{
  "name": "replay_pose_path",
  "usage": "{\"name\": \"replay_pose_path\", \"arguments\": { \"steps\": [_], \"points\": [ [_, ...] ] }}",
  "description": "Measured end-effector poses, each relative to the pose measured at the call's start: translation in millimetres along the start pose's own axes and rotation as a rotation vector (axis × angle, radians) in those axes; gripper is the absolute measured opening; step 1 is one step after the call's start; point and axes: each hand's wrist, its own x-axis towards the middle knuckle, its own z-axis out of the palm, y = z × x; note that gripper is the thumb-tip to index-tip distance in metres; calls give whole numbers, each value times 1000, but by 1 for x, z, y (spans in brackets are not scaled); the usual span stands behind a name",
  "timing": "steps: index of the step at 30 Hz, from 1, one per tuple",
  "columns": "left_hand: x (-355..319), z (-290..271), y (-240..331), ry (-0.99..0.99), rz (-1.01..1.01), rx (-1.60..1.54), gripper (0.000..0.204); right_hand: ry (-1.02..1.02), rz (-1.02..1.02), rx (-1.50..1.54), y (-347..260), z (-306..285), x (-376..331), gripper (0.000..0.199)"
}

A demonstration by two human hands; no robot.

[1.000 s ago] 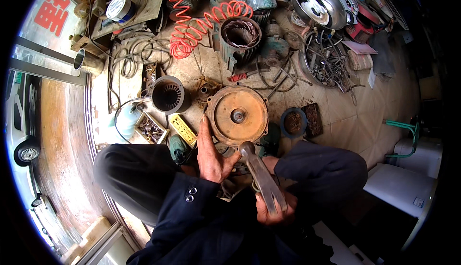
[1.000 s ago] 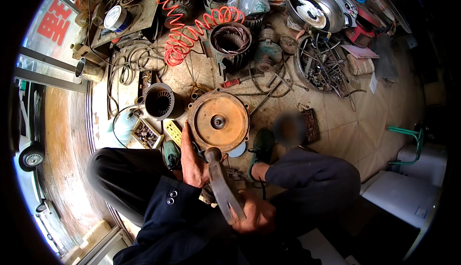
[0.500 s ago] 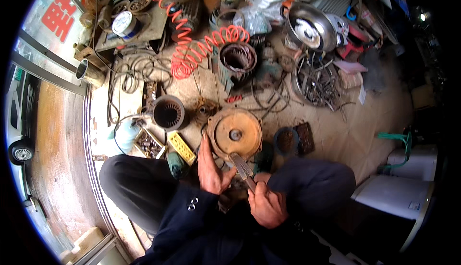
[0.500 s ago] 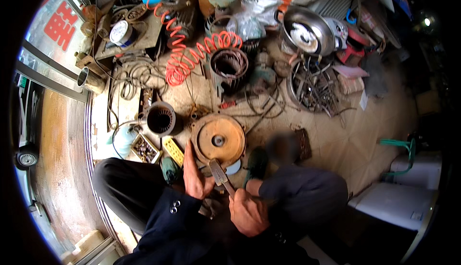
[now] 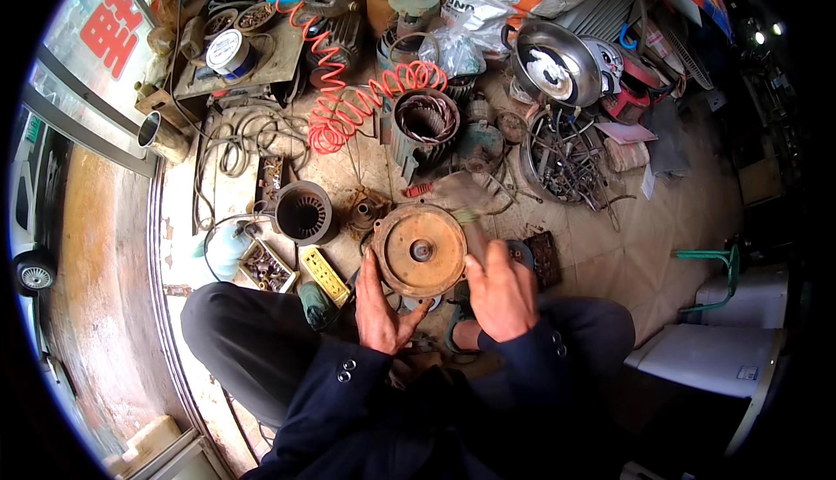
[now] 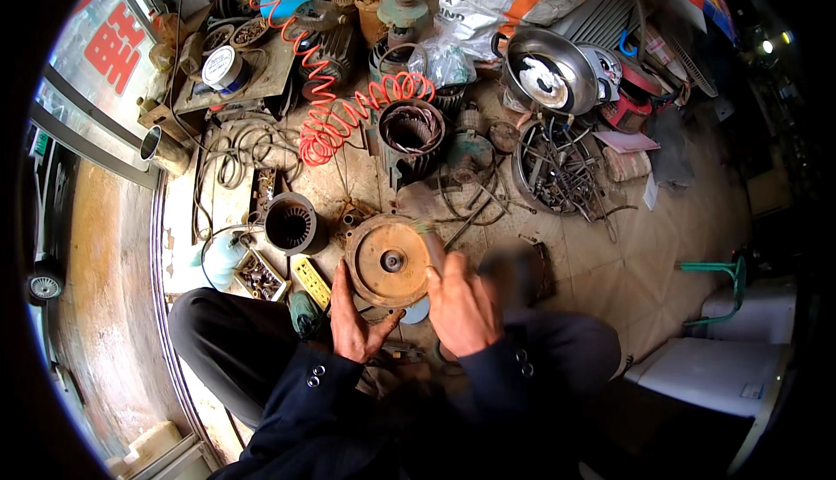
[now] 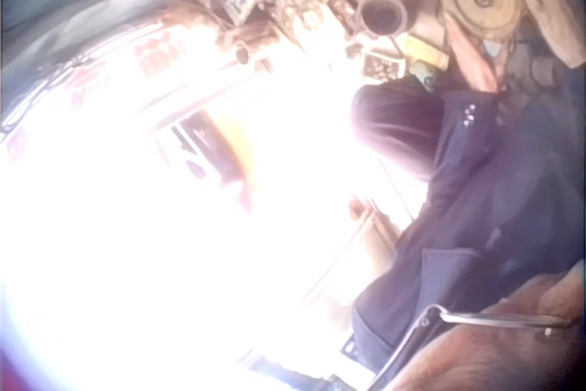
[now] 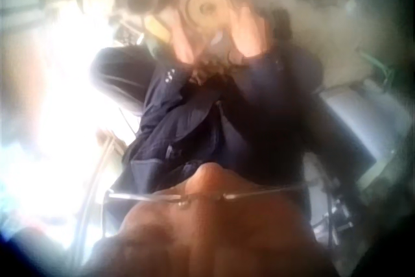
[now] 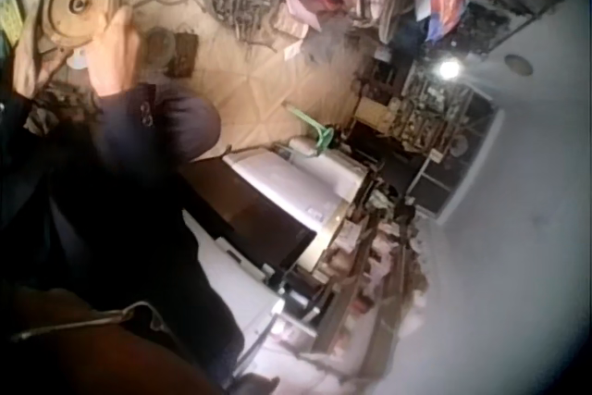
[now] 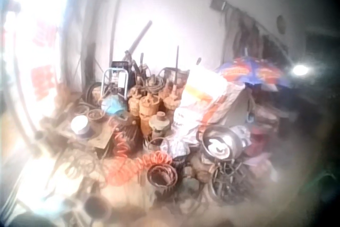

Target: The person sits on the floor and assembles a mechanical part by placing a circular metal cover over a white disc. They use a hammer to tap the cover into place and then insert and tighten several bolts by hand to secure the assembly.

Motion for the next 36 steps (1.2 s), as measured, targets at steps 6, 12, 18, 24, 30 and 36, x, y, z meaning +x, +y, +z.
{"name": "replay_pose_path", "arguments": {
  "steps": [6, 12, 18, 24, 30, 36],
  "points": [
    [-1, 6, 0, -11, -16, -27, 129, 319, 302, 396, 61, 22, -65, 33],
    [-3, 19, -3, -19, -192, -393, 128, -182, 605, 99, 122, 111, -114, 22],
    [-1, 21, -11, -43, -22, -278, 125, -600, 93, -175, 157, 201, -143, 19],
    [-2, 16, -14, -67, -23, -327, 127, -504, -29, -461, 166, 253, -141, 16],
    [0, 13, -14, -81, -30, -205, 129, -645, -116, -350, 164, 249, -131, 23],
    [-1, 7, -13, -64, -45, -116, 130, -860, -6, -195, 176, 265, -116, 25]
  ]
}}
